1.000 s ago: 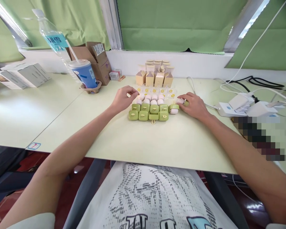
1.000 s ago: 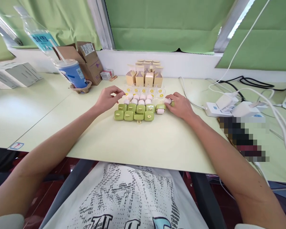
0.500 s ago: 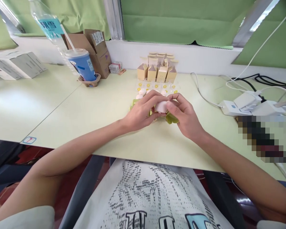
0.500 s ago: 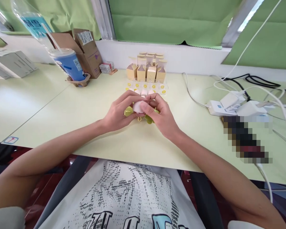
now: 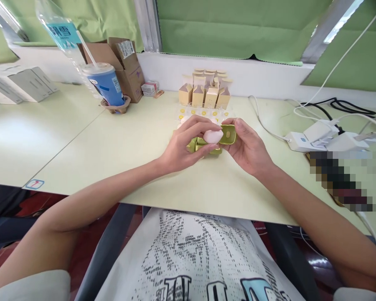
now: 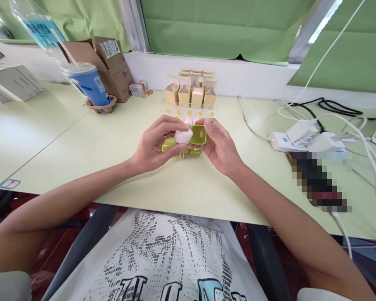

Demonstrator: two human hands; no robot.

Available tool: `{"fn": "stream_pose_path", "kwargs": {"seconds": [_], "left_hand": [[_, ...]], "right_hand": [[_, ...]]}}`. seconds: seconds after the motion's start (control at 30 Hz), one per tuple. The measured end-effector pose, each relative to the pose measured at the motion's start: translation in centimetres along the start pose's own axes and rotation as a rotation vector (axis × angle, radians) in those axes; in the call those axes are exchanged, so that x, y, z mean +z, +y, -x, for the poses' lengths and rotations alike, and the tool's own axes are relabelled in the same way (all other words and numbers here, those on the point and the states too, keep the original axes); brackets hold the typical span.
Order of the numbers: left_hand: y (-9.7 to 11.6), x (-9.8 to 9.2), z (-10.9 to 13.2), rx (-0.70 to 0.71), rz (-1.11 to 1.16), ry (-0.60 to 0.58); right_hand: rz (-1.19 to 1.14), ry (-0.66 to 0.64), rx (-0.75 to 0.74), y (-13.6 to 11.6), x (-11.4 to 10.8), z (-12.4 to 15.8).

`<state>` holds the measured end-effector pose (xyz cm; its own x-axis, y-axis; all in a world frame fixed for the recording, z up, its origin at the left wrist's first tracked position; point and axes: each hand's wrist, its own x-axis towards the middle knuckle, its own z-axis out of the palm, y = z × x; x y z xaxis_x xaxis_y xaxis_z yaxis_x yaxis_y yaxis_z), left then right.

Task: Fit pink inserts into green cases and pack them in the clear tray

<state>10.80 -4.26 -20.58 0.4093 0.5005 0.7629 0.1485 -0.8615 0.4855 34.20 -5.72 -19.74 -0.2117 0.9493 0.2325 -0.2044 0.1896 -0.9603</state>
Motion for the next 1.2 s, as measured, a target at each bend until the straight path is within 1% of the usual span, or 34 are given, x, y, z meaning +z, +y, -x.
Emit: {"fn": "stream_pose_path", "kwargs": {"seconds": [0.13,0.23,0.37,0.5,0.63,0.73,0.83,0.93,1.07,1.2], "left_hand": [[-0.4,0.0,0.1,0.033,0.005,0.0],[-0.9,0.1,0.3,0.025,0.001,0.005],[-1.1,0.4,0.4,-0.004,0.038,0.007],[-1.3,0.7,0.6,-0.064,0.13,0.059],[-1.7,0.7,0.4,-0.106,0.146,0.089],[-2.0,0.5,0.3,-0.06,0.118,0.076],[-1.9,0.2,0.4,-0.013,0.025,0.067],[-1.7,0.2,0.5,-0.004,-0.045,0.059],[-2.0,0.4,0.5,0.035,0.012,0.098],[-2.6,0.6,0.3,0.126,0.061,0.136]], "right_hand": [[0.028,0.01,-0.032,0.8,0.4,-0.1],[0.06,0.015,-0.057,1.2,0.4,-0.2],[0.161,0.021,-0.124,1.3,0.3,0.0],[0.229,0.039,-0.171,1.1,0.4,0.4],[0.25,0.057,-0.182,1.0,0.5,0.7],[0.255,0.067,-0.179,1.1,0.6,0.8],[0.238,0.06,-0.168,1.1,0.8,0.9],[0.209,0.061,-0.168,1.2,0.9,1.0],[0.245,0.057,-0.223,1.2,1.0,1.2],[0.271,0.034,-0.275,1.1,0.8,1.2]]}}
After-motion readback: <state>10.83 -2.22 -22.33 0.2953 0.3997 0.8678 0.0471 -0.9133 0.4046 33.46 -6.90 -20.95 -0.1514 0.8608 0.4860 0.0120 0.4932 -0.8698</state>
